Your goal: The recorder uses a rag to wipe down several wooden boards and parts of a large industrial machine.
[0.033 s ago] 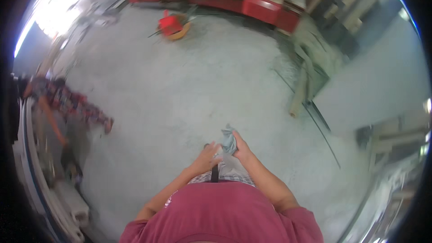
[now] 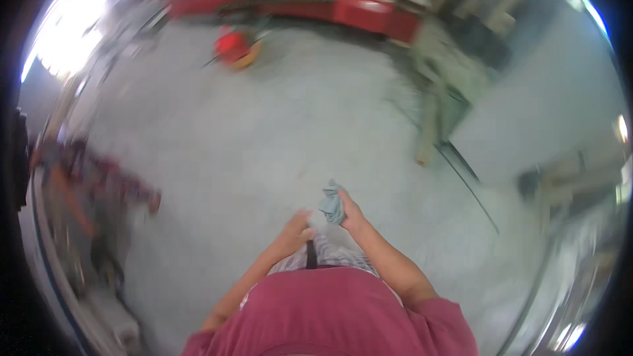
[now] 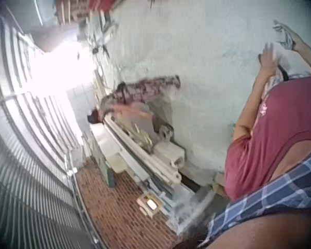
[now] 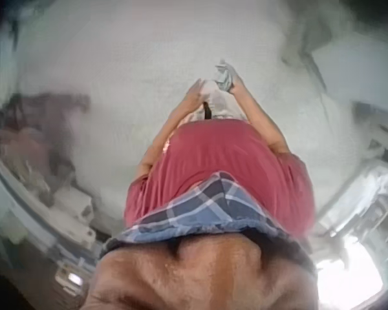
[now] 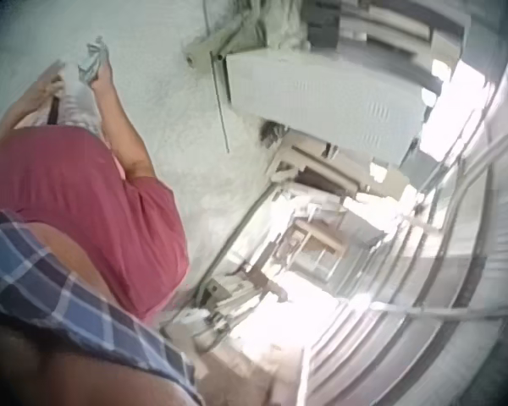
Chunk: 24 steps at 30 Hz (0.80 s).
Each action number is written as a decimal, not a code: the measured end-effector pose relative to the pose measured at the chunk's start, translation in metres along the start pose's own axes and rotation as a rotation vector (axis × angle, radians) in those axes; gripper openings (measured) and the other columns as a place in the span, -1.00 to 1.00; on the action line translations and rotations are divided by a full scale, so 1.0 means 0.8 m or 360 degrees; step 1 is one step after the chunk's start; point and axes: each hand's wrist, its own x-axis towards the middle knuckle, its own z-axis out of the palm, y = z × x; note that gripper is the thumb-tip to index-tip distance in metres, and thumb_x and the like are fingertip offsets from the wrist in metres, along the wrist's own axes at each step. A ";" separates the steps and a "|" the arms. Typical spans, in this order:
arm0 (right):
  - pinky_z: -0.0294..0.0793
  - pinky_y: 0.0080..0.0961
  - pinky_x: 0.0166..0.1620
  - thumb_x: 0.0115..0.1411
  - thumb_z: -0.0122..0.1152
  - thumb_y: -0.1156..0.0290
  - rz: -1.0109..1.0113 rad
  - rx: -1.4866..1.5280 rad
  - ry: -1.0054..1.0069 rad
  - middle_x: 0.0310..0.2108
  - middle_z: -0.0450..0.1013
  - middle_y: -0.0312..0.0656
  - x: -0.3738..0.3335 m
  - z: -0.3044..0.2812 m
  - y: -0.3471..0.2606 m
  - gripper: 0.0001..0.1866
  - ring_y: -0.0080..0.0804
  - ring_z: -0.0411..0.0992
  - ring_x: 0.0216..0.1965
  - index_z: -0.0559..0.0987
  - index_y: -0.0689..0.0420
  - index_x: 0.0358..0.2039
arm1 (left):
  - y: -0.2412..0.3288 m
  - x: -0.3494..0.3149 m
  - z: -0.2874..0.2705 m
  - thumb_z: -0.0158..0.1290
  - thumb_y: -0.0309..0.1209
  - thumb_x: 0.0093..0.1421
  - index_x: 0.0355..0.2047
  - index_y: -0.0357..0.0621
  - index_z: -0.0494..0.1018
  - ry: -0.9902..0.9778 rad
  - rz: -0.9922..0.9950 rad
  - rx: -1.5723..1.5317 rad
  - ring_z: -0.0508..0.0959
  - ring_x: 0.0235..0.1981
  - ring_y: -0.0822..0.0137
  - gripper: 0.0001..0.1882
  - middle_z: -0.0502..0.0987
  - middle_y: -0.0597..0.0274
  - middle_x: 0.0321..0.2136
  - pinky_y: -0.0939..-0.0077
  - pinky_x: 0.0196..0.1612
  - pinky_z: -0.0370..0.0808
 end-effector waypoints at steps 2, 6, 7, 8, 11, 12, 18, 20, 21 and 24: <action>0.48 -0.36 -0.14 0.23 0.01 0.09 -0.0292 -0.0505 0.0503 -0.15 0.45 -0.12 0.013 -0.079 -0.034 -0.51 -0.31 0.47 -0.21 0.38 0.20 0.02 | 0.018 0.033 -0.049 -0.07 -0.35 0.22 0.15 -0.31 0.15 0.0112 -0.0082 -0.0271 0.21 0.18 -0.02 -0.48 0.22 -0.16 0.14 0.30 0.21 0.13; 0.42 -0.17 -0.09 0.06 0.06 -0.14 -0.0391 -0.1668 0.2205 -0.14 0.45 0.14 0.068 -0.181 -0.085 -0.21 -0.04 0.46 -0.15 0.40 0.46 -0.07 | 0.018 0.122 -0.195 -0.25 -0.26 0.34 0.15 -0.32 0.17 0.0450 -0.0554 -0.0772 0.29 0.14 0.14 -0.53 0.28 -0.08 0.10 0.38 0.18 0.21; 0.41 -0.20 -0.07 0.07 0.04 -0.15 -0.0280 -0.1477 0.2185 -0.16 0.44 0.20 0.024 -0.182 -0.099 -0.22 -0.02 0.45 -0.13 0.42 0.46 -0.09 | 0.023 0.137 -0.211 -0.25 -0.26 0.34 0.15 -0.32 0.17 0.0401 -0.0501 -0.0721 0.29 0.14 0.14 -0.53 0.28 -0.08 0.10 0.38 0.18 0.21; 0.33 -0.25 0.05 0.08 -0.01 -0.11 -0.0153 -0.1323 0.2398 0.00 0.36 0.13 -0.003 -0.184 -0.101 -0.25 -0.01 0.34 0.04 0.37 0.34 0.02 | 0.026 0.158 -0.230 -0.26 -0.23 0.34 0.13 -0.33 0.19 0.0326 -0.0472 -0.0630 0.33 0.10 0.15 -0.52 0.31 -0.09 0.08 0.40 0.14 0.25; 0.31 -0.22 0.06 0.08 0.01 -0.01 -0.0235 -0.1270 0.2700 -0.05 0.38 0.20 -0.091 -0.211 -0.077 -0.34 0.05 0.34 0.02 0.43 0.37 -0.06 | 0.012 0.195 -0.233 -0.26 -0.17 0.33 0.09 -0.35 0.24 0.0201 -0.0408 -0.0508 0.41 0.00 0.13 -0.50 0.36 -0.10 0.01 0.35 0.07 0.33; 0.31 -0.21 0.05 0.07 0.00 0.01 -0.0210 -0.1229 0.2734 -0.07 0.38 0.22 -0.107 -0.208 -0.069 -0.35 0.07 0.34 0.00 0.43 0.39 -0.06 | 0.004 0.208 -0.229 -0.24 -0.14 0.32 0.06 -0.37 0.27 0.0164 -0.0363 -0.0452 0.44 -0.06 0.10 -0.48 0.39 -0.09 -0.03 0.30 0.03 0.35; 0.30 -0.18 0.03 0.07 -0.01 0.06 -0.0089 -0.0998 0.2994 -0.12 0.39 0.29 -0.167 -0.192 -0.033 -0.37 0.15 0.36 -0.04 0.42 0.44 -0.09 | -0.015 0.269 -0.153 -0.08 -0.20 0.26 -0.02 -0.30 0.36 -0.0274 -0.0360 -0.0106 0.50 -0.12 0.19 -0.57 0.50 -0.03 -0.14 0.37 -0.04 0.40; 0.30 -0.18 0.03 0.08 -0.02 0.06 -0.0256 -0.0945 0.3162 -0.13 0.38 0.31 -0.168 -0.213 -0.039 -0.37 0.17 0.35 -0.04 0.42 0.45 -0.10 | -0.017 0.301 -0.113 -0.03 -0.22 0.22 -0.04 -0.25 0.38 -0.0355 -0.0146 -0.0006 0.52 -0.14 0.19 -0.60 0.51 -0.02 -0.16 0.41 -0.05 0.41; 0.29 -0.18 0.04 0.08 -0.02 0.06 -0.0369 -0.0952 0.3169 -0.13 0.38 0.31 -0.167 -0.232 -0.061 -0.37 0.18 0.34 -0.04 0.42 0.46 -0.10 | -0.018 0.325 -0.093 -0.01 -0.22 0.21 -0.05 -0.27 0.38 -0.0416 -0.0107 0.0036 0.52 -0.15 0.14 -0.59 0.50 -0.03 -0.14 0.39 -0.09 0.42; 0.32 -0.19 -0.03 0.04 -0.01 -0.02 -0.0470 -0.0955 0.3311 -0.18 0.41 0.31 -0.182 -0.304 -0.075 -0.34 0.18 0.37 -0.10 0.46 0.41 -0.14 | -0.023 0.377 -0.038 0.02 -0.21 0.18 -0.07 -0.27 0.39 -0.0568 0.0022 0.0022 0.52 -0.19 0.08 -0.57 0.47 -0.07 -0.11 0.33 -0.16 0.45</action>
